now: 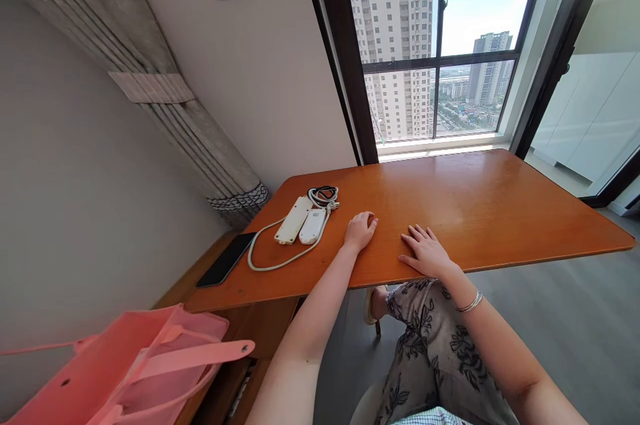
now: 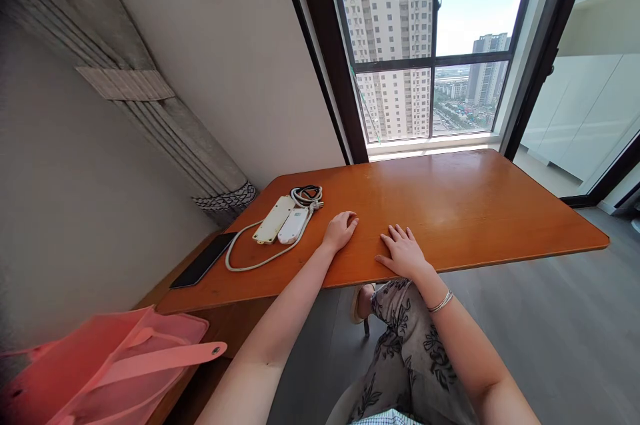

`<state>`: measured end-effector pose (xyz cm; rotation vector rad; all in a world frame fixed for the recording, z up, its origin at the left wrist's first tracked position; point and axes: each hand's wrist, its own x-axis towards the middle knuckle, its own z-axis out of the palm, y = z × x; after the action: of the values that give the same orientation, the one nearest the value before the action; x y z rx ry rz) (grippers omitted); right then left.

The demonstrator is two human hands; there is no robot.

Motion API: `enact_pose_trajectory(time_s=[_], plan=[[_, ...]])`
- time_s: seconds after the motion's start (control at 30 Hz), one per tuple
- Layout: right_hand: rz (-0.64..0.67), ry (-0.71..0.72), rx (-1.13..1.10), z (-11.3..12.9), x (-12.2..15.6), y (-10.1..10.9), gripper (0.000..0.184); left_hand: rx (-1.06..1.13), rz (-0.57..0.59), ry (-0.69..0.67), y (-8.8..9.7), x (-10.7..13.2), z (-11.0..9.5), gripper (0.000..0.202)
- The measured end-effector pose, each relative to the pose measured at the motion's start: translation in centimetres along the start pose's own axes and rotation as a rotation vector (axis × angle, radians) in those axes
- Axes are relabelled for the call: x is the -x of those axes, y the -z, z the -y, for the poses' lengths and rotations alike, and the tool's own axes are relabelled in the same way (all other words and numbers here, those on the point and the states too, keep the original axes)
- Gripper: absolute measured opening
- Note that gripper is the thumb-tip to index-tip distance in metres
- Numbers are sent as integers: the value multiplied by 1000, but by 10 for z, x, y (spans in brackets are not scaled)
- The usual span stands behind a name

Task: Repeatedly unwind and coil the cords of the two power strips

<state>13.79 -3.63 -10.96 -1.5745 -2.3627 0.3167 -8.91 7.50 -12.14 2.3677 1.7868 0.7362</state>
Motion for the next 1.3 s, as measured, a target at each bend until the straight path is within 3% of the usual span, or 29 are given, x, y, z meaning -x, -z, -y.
enact_pose_trajectory(time_s=[1.3], plan=[[-8, 1, 10, -1, 0, -1, 67, -25, 10, -17, 0, 1, 0, 23]])
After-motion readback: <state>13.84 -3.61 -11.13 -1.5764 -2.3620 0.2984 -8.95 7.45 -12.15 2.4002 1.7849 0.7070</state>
